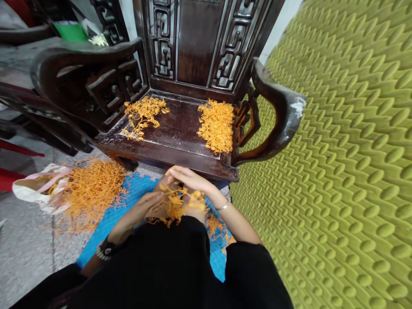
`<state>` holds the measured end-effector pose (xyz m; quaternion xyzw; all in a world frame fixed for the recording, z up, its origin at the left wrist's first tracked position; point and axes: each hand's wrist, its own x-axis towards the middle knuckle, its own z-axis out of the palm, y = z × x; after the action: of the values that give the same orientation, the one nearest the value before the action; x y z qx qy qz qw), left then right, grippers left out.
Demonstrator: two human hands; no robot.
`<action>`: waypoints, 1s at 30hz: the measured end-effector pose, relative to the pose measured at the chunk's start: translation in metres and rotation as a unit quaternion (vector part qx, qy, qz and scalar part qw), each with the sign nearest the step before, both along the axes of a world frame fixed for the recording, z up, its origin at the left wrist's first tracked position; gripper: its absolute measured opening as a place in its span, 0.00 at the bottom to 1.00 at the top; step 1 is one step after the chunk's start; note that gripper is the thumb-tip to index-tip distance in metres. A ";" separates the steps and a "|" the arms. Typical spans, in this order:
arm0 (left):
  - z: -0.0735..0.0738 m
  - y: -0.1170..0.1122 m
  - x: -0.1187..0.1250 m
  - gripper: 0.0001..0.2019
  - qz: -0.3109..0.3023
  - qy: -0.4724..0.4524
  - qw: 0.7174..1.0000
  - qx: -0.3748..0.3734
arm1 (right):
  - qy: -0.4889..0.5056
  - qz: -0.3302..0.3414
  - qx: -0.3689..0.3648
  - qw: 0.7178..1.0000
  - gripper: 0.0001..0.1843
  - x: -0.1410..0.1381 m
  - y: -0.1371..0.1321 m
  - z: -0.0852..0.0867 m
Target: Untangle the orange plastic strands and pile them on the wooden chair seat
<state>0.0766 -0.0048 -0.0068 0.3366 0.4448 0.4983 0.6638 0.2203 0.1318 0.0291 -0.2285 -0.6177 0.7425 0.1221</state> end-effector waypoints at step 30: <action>-0.016 -0.020 -0.022 0.25 0.054 0.065 0.996 0.029 | -0.012 -0.277 0.098 0.956 0.27 -0.019 -0.016 -0.018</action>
<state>0.0545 -0.0251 -0.0226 0.3631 0.4897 0.5229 0.5958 0.2011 0.1162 0.0109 -0.3868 -0.6014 0.6122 0.3376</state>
